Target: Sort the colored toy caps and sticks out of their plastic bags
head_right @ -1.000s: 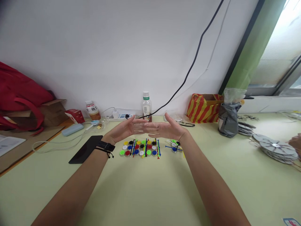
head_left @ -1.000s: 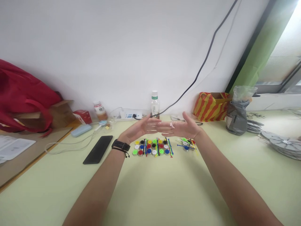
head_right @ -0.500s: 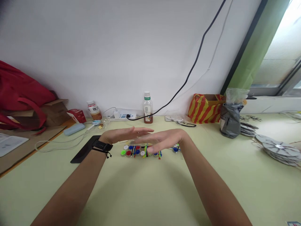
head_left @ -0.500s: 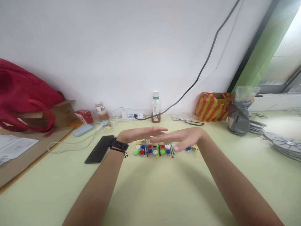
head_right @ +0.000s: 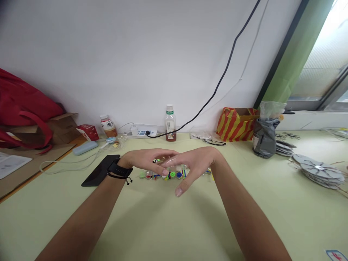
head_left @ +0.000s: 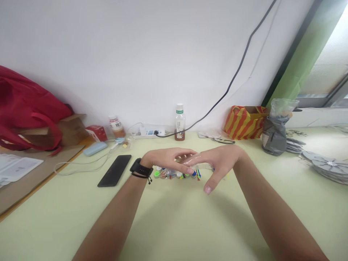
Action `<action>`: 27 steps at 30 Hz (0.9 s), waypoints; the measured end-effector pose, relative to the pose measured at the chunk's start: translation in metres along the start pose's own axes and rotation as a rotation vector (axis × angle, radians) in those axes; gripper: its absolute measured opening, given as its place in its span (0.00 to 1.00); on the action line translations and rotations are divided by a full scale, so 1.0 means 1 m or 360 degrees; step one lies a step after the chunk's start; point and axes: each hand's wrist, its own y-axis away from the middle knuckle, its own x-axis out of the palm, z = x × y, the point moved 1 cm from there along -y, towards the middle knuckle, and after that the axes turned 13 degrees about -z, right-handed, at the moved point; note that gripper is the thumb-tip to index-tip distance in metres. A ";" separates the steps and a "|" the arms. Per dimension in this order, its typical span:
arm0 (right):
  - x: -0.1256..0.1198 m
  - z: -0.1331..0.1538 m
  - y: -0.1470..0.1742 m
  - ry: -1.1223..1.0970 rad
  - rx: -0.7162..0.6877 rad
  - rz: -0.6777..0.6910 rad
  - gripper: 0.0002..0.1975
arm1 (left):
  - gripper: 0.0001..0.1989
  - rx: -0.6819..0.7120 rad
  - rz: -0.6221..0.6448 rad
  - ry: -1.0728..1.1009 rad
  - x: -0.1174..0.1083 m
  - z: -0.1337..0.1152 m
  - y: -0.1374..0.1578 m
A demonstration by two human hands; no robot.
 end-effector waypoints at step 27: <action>-0.004 -0.185 0.022 0.0439 0.1156 -0.0972 0.11 | 0.30 -0.0470 -0.0443 0.0547 -0.012 0.086 0.005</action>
